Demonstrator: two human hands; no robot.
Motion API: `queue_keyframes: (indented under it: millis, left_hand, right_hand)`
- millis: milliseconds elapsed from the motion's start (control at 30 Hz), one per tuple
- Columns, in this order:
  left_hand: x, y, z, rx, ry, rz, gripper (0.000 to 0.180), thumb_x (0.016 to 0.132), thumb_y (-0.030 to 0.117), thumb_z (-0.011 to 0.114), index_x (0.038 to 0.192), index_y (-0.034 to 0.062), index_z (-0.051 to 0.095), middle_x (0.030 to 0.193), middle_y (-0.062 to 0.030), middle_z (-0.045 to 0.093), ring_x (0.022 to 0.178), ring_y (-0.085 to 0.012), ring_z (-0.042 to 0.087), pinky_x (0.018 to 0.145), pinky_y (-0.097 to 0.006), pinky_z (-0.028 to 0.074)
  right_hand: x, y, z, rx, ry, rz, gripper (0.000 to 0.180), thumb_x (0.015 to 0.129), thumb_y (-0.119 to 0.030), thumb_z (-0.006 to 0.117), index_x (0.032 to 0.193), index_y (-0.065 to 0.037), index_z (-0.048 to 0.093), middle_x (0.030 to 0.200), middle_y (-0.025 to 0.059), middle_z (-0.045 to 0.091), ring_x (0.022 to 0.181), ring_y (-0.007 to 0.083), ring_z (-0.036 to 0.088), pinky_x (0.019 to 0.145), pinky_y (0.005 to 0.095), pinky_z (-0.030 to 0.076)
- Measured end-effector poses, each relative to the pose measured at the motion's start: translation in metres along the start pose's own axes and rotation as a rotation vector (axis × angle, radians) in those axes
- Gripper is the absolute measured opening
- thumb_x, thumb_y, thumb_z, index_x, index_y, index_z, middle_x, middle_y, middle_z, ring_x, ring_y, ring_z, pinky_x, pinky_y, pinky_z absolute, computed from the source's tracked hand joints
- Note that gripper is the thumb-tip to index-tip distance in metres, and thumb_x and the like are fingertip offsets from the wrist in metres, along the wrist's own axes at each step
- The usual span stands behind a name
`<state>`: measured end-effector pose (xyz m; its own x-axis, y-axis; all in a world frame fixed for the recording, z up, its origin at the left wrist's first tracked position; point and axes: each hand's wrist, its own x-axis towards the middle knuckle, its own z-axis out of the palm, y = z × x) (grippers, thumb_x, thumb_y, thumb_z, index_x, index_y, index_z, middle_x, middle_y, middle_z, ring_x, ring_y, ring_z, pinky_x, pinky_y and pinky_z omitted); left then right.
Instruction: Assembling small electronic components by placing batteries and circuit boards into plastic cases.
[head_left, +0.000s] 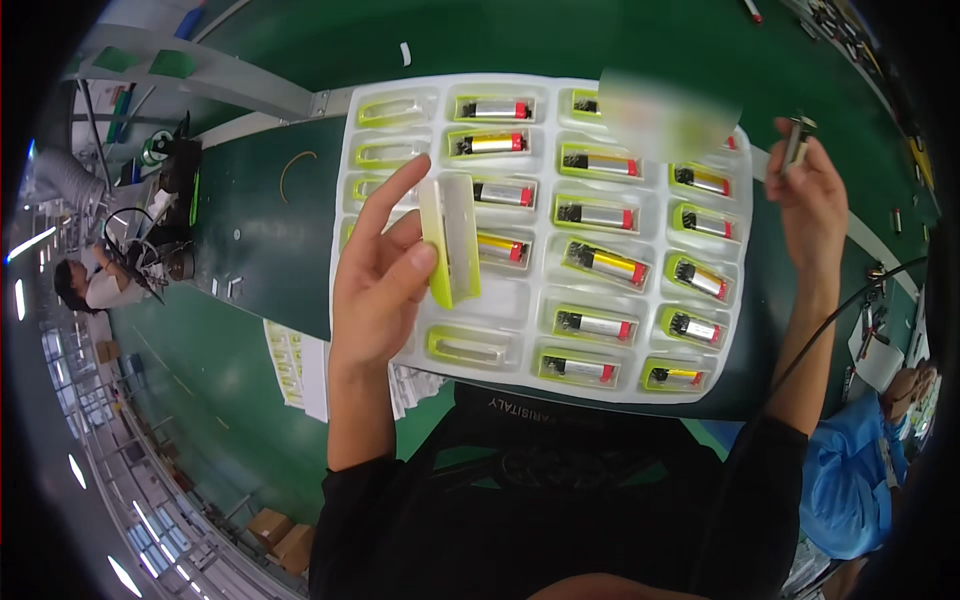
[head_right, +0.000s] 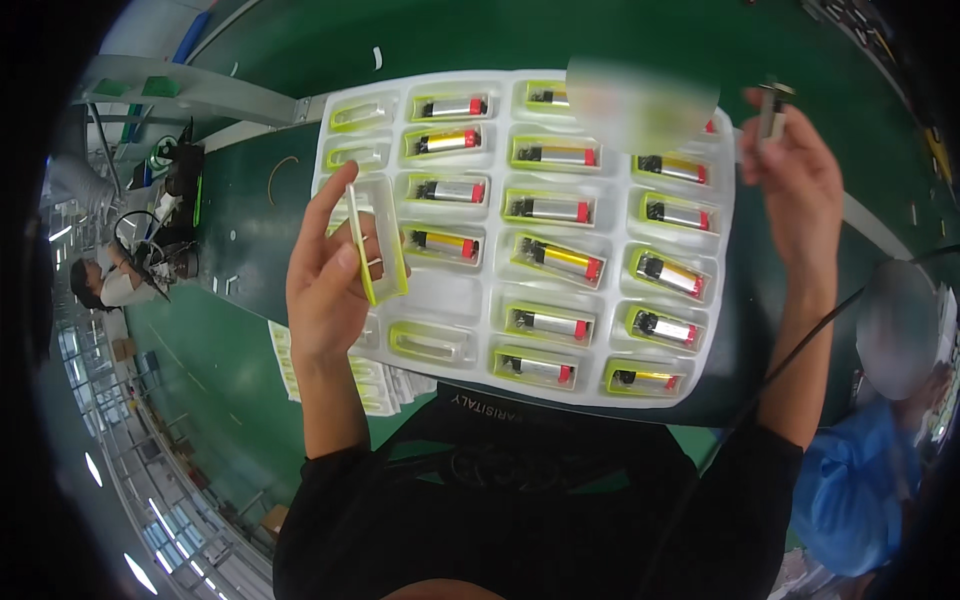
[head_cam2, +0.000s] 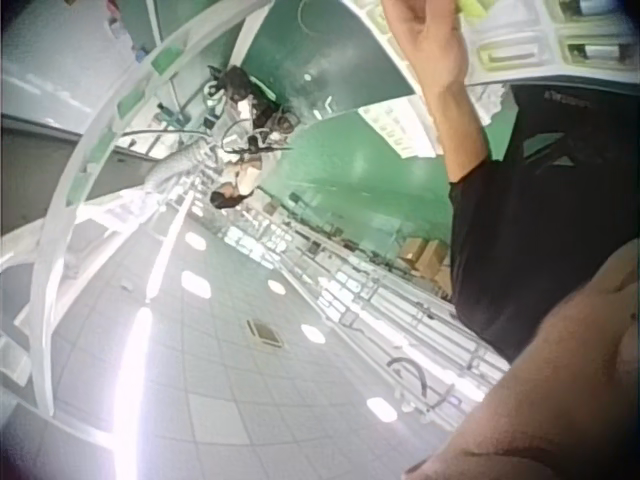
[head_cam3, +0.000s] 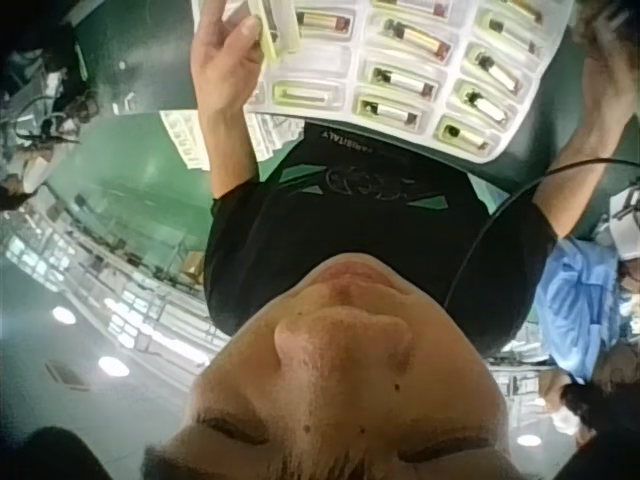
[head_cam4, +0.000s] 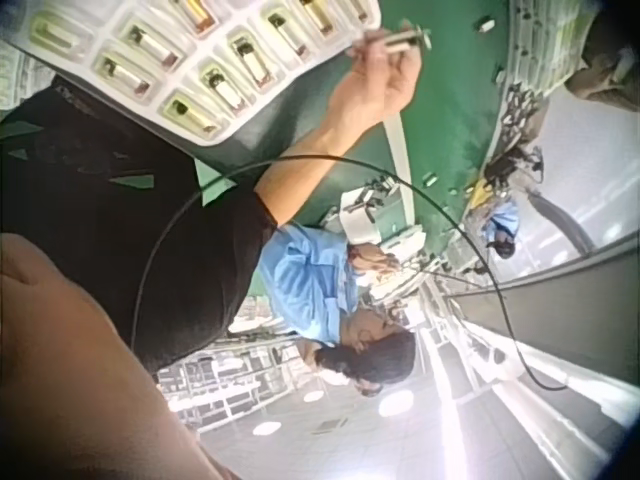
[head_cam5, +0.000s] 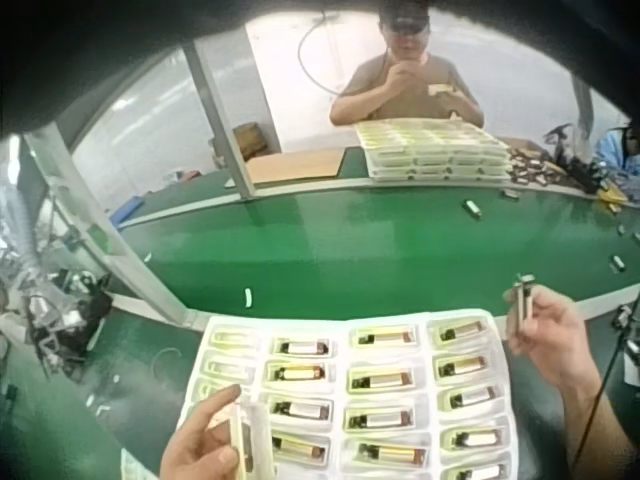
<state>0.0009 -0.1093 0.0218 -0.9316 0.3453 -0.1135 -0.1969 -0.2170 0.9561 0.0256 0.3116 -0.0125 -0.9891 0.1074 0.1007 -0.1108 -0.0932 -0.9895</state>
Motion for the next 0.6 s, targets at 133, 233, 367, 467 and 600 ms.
queue_keyframes:
  millis: [133,233,367,467,600]
  left_hand:
    - [0.021,0.003,0.031,-0.251,-0.03,-0.053,0.06,0.098,0.018,0.056,0.15,-0.0007,0.032,0.127,-0.0149,0.059,0.093,-0.0213,0.066,0.069,-0.033,0.055]
    - [0.037,-0.001,0.039,-0.255,-0.165,-0.093,0.052,0.1,0.016,0.052,0.148,-0.0001,0.038,0.139,-0.0149,0.053,0.094,-0.0211,0.067,0.067,-0.032,0.057]
    - [0.048,-0.005,0.056,-0.314,-0.241,-0.119,0.04,0.101,0.01,0.051,0.139,-0.0017,0.05,0.139,-0.0127,0.054,0.099,-0.0194,0.065,0.083,-0.036,0.06]
    - [0.051,0.002,0.064,-0.421,-0.291,-0.185,0.044,0.094,0.003,0.06,0.137,-0.0029,0.052,0.135,-0.0138,0.056,0.111,-0.0204,0.063,0.093,-0.037,0.058]
    - [0.045,-0.007,0.071,0.04,-0.222,0.106,0.06,0.077,-0.012,0.073,0.134,-0.0036,0.055,0.13,-0.0162,0.058,0.11,-0.0178,0.06,0.098,-0.034,0.053]
  right_hand:
    - [-0.005,-0.024,0.079,-0.059,-0.202,-0.117,0.048,0.08,0.005,0.072,0.125,0.0,0.057,0.093,0.0067,0.067,0.085,0.0133,0.063,0.077,0.0258,0.05]
    - [-0.003,-0.045,0.114,-0.402,-0.31,-0.311,0.032,0.079,-0.003,0.077,0.11,-0.004,0.069,0.094,0.0041,0.068,0.081,0.0141,0.063,0.073,0.0275,0.051]
    - [-0.004,-0.048,0.124,-0.507,-0.337,-0.384,0.038,0.074,-0.003,0.081,0.11,0.001,0.069,0.098,0.012,0.071,0.088,0.0193,0.068,0.077,0.0313,0.052]
    - [-0.011,-0.044,0.127,-0.443,-0.219,-0.369,0.037,0.075,-0.005,0.081,0.109,0.001,0.069,0.097,0.0119,0.071,0.085,0.0206,0.069,0.076,0.0311,0.053]
    - [-0.012,-0.05,0.126,-0.458,-0.214,-0.306,0.035,0.076,-0.004,0.08,0.108,0.002,0.069,0.095,0.0121,0.071,0.078,0.0198,0.068,0.071,0.029,0.053]
